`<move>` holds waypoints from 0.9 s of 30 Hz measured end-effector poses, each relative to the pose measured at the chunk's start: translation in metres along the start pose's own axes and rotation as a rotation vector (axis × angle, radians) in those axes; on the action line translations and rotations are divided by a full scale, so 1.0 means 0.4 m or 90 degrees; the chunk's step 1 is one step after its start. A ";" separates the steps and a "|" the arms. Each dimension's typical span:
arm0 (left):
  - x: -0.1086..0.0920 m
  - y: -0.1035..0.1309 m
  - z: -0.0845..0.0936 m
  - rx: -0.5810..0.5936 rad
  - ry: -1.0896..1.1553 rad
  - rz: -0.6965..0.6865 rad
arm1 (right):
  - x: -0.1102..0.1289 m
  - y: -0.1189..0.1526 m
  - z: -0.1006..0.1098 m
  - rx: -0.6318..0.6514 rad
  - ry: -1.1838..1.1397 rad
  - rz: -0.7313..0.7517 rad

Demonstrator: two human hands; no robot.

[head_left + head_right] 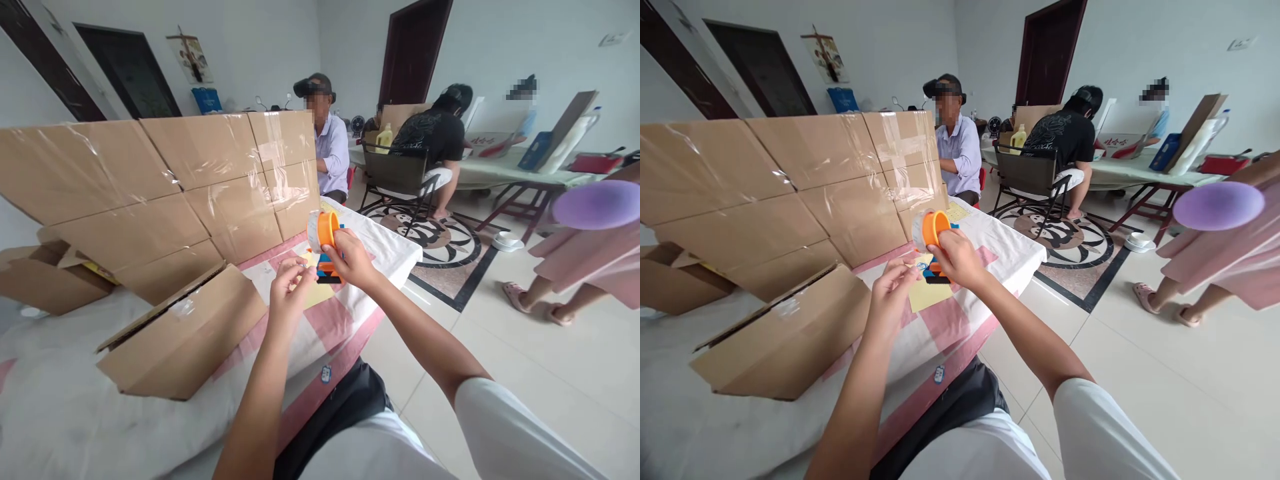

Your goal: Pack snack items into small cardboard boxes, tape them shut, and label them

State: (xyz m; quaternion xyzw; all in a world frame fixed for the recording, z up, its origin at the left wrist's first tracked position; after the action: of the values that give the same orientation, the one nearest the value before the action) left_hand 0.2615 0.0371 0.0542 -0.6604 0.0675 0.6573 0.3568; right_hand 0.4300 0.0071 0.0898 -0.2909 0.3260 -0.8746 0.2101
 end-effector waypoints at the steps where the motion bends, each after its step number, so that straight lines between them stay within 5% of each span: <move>1: 0.001 0.004 -0.006 0.013 0.019 0.014 | -0.015 0.004 -0.002 -0.014 -0.003 -0.025; 6: 0.028 0.020 -0.062 0.096 0.120 0.101 | -0.068 0.025 -0.020 -0.079 -0.047 -0.155; 13: 0.070 0.046 -0.117 0.118 0.174 0.173 | -0.122 0.051 -0.042 -0.168 -0.194 -0.305; 27: 0.127 0.058 -0.114 0.109 0.177 0.180 | -0.136 0.083 -0.077 -0.227 -0.397 -0.402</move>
State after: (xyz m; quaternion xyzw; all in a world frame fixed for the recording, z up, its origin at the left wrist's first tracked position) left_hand 0.2925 0.0135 -0.0067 -0.6959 0.2634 0.5952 0.3034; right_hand 0.4562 0.0280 0.0277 -0.6560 0.2880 -0.6970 -0.0310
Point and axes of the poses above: each hand's wrist, its own y-axis away from the middle knuckle, its own z-axis out of the back of the hand, x = y × z, the point moved 4 cm from there along -y, towards the middle knuckle, and after that the axes turned 14 degrees about x, right-handed, at the moved point
